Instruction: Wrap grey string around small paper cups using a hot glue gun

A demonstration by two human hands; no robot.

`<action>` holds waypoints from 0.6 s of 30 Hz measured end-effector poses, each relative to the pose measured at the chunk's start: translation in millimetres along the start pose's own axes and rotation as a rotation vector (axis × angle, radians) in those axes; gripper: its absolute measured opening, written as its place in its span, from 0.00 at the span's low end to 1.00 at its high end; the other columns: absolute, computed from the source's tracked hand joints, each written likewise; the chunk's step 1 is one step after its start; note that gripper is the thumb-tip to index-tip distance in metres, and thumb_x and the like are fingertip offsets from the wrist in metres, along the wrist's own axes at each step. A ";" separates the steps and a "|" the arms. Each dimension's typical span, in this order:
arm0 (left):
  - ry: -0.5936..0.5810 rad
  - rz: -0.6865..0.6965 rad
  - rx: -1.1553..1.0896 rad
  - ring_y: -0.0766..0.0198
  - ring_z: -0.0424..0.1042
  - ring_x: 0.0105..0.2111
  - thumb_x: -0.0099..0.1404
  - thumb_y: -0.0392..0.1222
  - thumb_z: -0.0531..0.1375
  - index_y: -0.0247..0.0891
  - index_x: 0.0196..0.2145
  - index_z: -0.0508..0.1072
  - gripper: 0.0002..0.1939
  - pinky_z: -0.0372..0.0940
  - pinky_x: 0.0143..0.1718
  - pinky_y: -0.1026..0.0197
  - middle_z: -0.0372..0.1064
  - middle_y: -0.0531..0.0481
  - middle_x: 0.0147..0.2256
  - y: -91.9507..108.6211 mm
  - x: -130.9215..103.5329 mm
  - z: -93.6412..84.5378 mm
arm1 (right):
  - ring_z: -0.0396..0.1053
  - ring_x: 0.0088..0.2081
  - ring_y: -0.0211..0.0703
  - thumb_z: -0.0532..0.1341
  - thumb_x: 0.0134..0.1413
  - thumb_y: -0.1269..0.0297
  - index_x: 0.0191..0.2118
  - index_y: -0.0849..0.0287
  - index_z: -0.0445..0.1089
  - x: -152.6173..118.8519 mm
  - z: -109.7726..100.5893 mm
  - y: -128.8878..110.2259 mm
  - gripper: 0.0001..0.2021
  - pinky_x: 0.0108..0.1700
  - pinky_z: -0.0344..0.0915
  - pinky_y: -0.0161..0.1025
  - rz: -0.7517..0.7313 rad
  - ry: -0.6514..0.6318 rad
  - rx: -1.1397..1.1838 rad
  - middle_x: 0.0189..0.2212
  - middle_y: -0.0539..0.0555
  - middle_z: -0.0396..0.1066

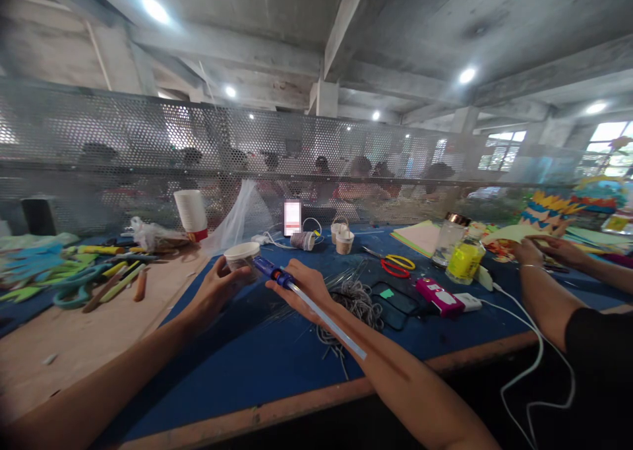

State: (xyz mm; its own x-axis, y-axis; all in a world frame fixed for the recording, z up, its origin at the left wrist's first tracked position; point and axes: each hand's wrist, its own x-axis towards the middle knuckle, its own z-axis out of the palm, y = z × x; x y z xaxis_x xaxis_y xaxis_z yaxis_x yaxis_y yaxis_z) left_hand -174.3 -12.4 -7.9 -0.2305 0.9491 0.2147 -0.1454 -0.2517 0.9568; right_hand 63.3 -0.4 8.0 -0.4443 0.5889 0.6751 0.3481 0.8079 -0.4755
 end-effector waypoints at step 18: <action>-0.016 -0.023 -0.046 0.49 0.80 0.47 0.50 0.50 0.76 0.39 0.51 0.74 0.33 0.73 0.48 0.52 0.80 0.44 0.46 12.2 -9.3 6.0 | 0.62 0.30 0.36 0.61 0.66 0.42 0.27 0.57 0.64 0.4 2.3 4.5 0.24 0.34 0.57 0.34 0.015 0.024 0.034 0.30 0.48 0.63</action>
State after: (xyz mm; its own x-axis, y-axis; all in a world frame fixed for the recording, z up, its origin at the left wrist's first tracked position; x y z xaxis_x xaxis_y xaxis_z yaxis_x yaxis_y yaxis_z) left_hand -168.2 -23.1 3.0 -0.2114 0.9576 0.1958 -0.1946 -0.2375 0.9517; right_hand 62.7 3.5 4.8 -0.4196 0.6003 0.6809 0.3258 0.7997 -0.5043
